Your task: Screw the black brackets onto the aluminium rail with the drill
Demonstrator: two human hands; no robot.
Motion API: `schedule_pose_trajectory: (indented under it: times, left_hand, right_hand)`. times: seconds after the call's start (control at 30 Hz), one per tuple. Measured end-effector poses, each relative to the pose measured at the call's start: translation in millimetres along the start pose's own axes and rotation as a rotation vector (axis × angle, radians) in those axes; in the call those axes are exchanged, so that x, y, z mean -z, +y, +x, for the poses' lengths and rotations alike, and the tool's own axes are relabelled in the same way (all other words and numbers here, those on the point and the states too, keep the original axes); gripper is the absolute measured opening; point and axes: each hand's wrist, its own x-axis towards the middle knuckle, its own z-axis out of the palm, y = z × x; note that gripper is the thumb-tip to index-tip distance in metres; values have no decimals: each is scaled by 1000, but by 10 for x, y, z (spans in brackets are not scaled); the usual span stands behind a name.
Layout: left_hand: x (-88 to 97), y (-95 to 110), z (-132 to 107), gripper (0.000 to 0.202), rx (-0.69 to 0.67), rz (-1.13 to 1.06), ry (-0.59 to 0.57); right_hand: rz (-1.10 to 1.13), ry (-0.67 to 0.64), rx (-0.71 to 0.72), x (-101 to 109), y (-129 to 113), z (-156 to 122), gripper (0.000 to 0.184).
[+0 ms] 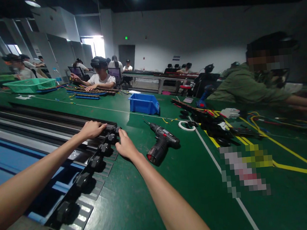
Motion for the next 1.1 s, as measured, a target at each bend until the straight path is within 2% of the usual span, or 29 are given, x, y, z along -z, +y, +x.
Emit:
schedule_pose_trajectory:
  times: [0.27,0.37,0.47,0.5,0.6,0.7,0.8,0.87,0.93,1.1]
  left_hand:
    - [12,0,-19,82,-31,1,-2]
    - [29,-4,-37,80,-40,-12,8]
    - [45,-8,-51,78,-42,-38,11]
    - [49,-10,-55,77,-44,-45,8]
    - [55,-15,-62,76,-35,-62,1]
    - [53,-18,-63,76,-26,-66,8]
    - [50,-19,-60,78,-27,-54,12]
    - [48,-18,-57,78,-27,-51,13]
    - [46,-18,-54,78,-27,-54,16]
    - [39,-21,-58,79,-39,-67,18]
  right_hand:
    - [26,58,1,-48,-21,-5,66]
    - [26,228,-23,9,-124,6,54]
    - [53,375,63,126,-456,-15,40]
    - [70,366,128,154,-621,-44,37]
    - [99,197,362,117,-1174,-224,33]
    - [64,-19,704,-133,-1601,-502,38]
    - [-26,-191,947,-446,-1772,-763,43]
    - [-104,-238,968,-584,-1785,-881,45]
    - [-175,-240,928,-638,-1778,-947,46]
    - [-286,-234,857,-589,-1812,-980,41]
